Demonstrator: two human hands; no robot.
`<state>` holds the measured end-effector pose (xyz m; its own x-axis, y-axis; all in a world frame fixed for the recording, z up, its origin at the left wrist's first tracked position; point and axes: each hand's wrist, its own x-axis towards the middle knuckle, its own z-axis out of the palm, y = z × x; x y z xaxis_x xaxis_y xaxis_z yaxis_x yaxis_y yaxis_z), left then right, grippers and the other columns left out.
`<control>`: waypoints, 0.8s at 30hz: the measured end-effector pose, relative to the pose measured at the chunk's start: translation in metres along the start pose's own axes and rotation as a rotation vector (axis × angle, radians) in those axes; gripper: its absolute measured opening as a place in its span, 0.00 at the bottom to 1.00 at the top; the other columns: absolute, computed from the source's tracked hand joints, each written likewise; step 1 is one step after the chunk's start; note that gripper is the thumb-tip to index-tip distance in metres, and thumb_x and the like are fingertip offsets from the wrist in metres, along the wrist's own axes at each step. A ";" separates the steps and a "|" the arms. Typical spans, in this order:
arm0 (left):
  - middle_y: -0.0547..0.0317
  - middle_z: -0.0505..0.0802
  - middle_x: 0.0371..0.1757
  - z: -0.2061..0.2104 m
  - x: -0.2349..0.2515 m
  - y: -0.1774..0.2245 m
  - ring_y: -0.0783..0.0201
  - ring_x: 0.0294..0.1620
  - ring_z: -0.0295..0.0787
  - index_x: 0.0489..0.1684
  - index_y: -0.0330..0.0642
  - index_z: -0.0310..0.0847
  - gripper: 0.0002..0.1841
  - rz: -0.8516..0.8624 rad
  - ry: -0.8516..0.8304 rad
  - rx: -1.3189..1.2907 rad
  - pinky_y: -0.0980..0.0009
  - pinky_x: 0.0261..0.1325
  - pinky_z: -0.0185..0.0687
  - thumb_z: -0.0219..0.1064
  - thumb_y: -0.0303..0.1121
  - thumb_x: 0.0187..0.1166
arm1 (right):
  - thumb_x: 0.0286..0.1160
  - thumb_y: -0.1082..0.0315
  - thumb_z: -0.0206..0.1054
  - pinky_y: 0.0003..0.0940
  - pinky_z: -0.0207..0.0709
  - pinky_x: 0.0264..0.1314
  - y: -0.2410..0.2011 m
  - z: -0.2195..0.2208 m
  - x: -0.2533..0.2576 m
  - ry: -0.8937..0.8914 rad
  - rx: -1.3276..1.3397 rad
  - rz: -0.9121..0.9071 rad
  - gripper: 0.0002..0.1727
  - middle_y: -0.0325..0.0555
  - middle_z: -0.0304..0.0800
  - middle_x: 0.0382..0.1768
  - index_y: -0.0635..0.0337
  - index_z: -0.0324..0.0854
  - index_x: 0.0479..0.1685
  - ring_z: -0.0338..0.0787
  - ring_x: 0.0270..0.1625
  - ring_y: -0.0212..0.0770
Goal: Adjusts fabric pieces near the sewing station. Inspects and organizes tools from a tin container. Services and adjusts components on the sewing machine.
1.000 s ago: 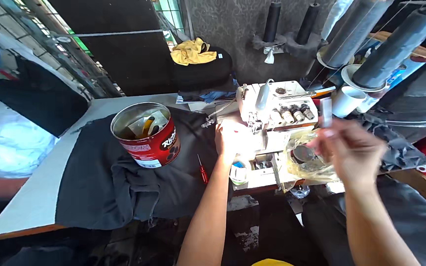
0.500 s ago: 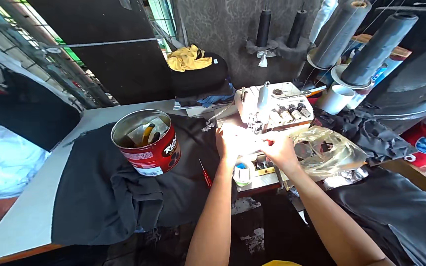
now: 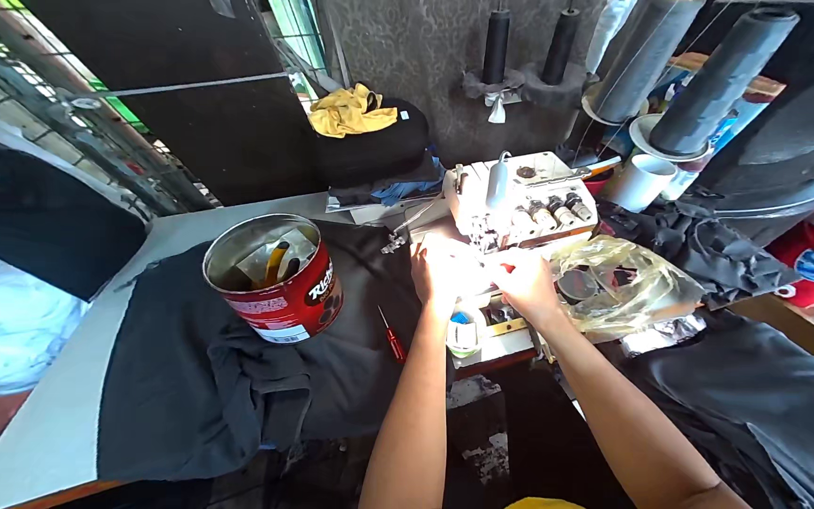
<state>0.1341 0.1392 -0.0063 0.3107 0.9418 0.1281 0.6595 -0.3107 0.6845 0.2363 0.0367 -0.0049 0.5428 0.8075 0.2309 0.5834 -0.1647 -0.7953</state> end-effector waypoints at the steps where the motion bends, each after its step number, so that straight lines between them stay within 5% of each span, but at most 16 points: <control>1: 0.43 0.90 0.62 0.000 0.001 0.000 0.45 0.70 0.82 0.55 0.37 0.89 0.16 0.004 0.000 0.011 0.47 0.73 0.74 0.77 0.36 0.73 | 0.74 0.69 0.70 0.32 0.83 0.35 0.000 0.001 0.000 0.010 -0.001 -0.007 0.08 0.45 0.87 0.28 0.64 0.92 0.35 0.85 0.28 0.34; 13: 0.40 0.88 0.65 0.000 0.000 0.003 0.44 0.71 0.81 0.59 0.38 0.87 0.17 -0.060 -0.015 0.001 0.46 0.73 0.75 0.75 0.35 0.76 | 0.72 0.71 0.69 0.32 0.81 0.33 0.001 0.005 -0.003 0.059 -0.006 -0.023 0.07 0.43 0.84 0.25 0.63 0.90 0.31 0.84 0.26 0.33; 24: 0.40 0.88 0.64 0.001 0.000 0.005 0.44 0.69 0.83 0.59 0.37 0.86 0.15 -0.058 -0.021 0.020 0.45 0.71 0.76 0.73 0.34 0.78 | 0.68 0.72 0.68 0.42 0.77 0.37 0.002 0.016 -0.010 0.183 -0.095 -0.153 0.07 0.46 0.83 0.24 0.63 0.91 0.29 0.83 0.30 0.42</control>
<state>0.1375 0.1376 -0.0037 0.2855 0.9556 0.0733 0.6901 -0.2581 0.6762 0.2227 0.0374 -0.0173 0.5395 0.7123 0.4489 0.7162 -0.1078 -0.6895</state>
